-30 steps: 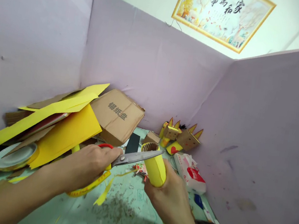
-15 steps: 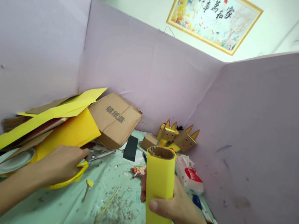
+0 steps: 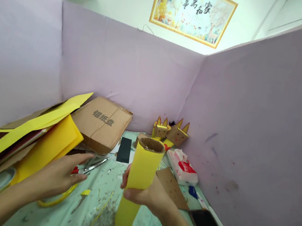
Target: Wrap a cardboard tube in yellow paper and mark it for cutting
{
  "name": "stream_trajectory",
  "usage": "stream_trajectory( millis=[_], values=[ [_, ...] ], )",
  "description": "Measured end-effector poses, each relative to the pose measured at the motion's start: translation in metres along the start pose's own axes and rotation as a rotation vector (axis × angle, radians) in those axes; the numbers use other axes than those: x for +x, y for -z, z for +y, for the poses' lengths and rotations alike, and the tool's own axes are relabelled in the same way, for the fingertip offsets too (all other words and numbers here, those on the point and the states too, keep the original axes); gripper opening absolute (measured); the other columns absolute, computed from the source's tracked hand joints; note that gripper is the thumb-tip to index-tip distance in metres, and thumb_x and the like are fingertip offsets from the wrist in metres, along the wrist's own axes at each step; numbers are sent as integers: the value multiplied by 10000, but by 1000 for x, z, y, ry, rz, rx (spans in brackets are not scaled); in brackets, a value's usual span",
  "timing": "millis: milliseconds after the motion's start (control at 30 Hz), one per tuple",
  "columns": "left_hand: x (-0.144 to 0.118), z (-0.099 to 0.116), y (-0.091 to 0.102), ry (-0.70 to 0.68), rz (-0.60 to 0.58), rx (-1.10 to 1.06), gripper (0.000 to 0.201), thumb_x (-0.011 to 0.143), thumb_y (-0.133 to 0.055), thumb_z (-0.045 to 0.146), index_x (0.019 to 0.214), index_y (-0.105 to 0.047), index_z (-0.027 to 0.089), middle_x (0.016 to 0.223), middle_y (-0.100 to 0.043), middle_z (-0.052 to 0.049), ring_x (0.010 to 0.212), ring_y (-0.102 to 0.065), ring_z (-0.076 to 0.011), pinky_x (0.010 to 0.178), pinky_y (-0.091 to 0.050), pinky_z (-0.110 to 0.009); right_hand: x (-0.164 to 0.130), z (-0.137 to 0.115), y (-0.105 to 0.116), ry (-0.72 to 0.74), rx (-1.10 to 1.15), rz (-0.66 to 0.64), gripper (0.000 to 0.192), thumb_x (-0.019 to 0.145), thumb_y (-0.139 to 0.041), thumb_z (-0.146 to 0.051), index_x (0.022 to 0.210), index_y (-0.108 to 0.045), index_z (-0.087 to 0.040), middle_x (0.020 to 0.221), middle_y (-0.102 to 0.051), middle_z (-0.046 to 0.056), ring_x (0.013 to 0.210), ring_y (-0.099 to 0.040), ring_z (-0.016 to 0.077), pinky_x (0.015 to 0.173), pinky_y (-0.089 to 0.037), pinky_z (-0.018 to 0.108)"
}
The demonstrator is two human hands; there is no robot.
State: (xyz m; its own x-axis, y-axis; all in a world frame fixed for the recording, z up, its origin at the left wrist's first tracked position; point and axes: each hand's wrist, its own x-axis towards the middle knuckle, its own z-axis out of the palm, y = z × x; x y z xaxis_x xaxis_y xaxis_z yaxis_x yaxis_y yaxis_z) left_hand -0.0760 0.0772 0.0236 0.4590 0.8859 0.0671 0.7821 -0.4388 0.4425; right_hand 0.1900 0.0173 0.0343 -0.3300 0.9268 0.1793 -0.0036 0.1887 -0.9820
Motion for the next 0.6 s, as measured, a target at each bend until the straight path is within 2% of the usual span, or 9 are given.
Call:
stream_trajectory(
  millis=[100, 200, 233, 267, 333, 400, 467, 600],
  values=[
    [0, 39, 4, -41, 11, -393, 653, 787, -557, 490, 1343, -332, 230, 1306, -532, -136, 1203, -500, -280, 982, -420, -445, 6, 9, -2, -20, 82, -4, 179, 588, -698, -234, 732, -601, -193, 732, -608, -12, 693, -558, 137, 669, -452, 276],
    [11, 79, 0, -154, 46, -770, 797, 727, -659, 433, 1369, -244, 206, 1247, -564, -128, 1186, -510, -246, 1008, -403, -417, 8, 23, -3, -58, 87, -22, 183, 569, -700, -229, 726, -616, -183, 720, -616, -12, 691, -559, 139, 660, -445, 270],
    [16, 91, -3, -202, 30, -876, 818, 689, -699, 398, 1355, -269, 199, 1206, -587, -111, 1136, -541, -236, 989, -419, -400, 9, 28, -4, -77, 75, -28, 181, 558, -697, -209, 720, -620, -179, 716, -619, -10, 686, -560, 142, 648, -444, 270],
    [22, 102, -6, -242, 25, -969, 771, 629, -742, 368, 1281, -379, 174, 1110, -628, -98, 1032, -588, -236, 914, -470, -377, 9, 33, -5, -95, 62, -29, 182, 550, -692, -188, 717, -621, -176, 717, -621, -8, 683, -561, 144, 638, -444, 270],
    [35, 117, -12, -174, 90, -1142, 557, 524, -807, 310, 994, -569, 127, 856, -668, -67, 772, -622, -204, 690, -517, -308, 9, 44, -7, -132, 40, -19, 192, 546, -683, -172, 728, -623, -176, 726, -622, -7, 686, -564, 147, 634, -448, 271],
    [47, 124, -16, -72, 188, -1304, 421, 475, -823, 276, 788, -587, 124, 676, -640, -32, 599, -585, -167, 538, -484, -269, 9, 53, -9, -169, 29, -7, 220, 543, -694, -190, 751, -624, -177, 740, -624, -7, 692, -565, 147, 641, -454, 273],
    [58, 122, -18, 0, 280, -1418, 391, 469, -814, 267, 748, -575, 135, 616, -624, -15, 545, -573, -160, 497, -477, -264, 9, 60, -11, -214, 23, -17, 247, 521, -721, -208, 745, -623, -175, 736, -626, -7, 676, -563, 144, 625, -457, 266],
    [67, 103, -17, 164, 445, -1570, 315, 473, -777, 192, 719, -593, 122, 580, -627, -34, 516, -581, -171, 489, -507, -279, -1, 65, -13, -324, 12, -45, 271, 493, -740, -155, 737, -623, -175, 701, -622, -20, 615, -548, 127, 548, -438, 234]
  ],
)
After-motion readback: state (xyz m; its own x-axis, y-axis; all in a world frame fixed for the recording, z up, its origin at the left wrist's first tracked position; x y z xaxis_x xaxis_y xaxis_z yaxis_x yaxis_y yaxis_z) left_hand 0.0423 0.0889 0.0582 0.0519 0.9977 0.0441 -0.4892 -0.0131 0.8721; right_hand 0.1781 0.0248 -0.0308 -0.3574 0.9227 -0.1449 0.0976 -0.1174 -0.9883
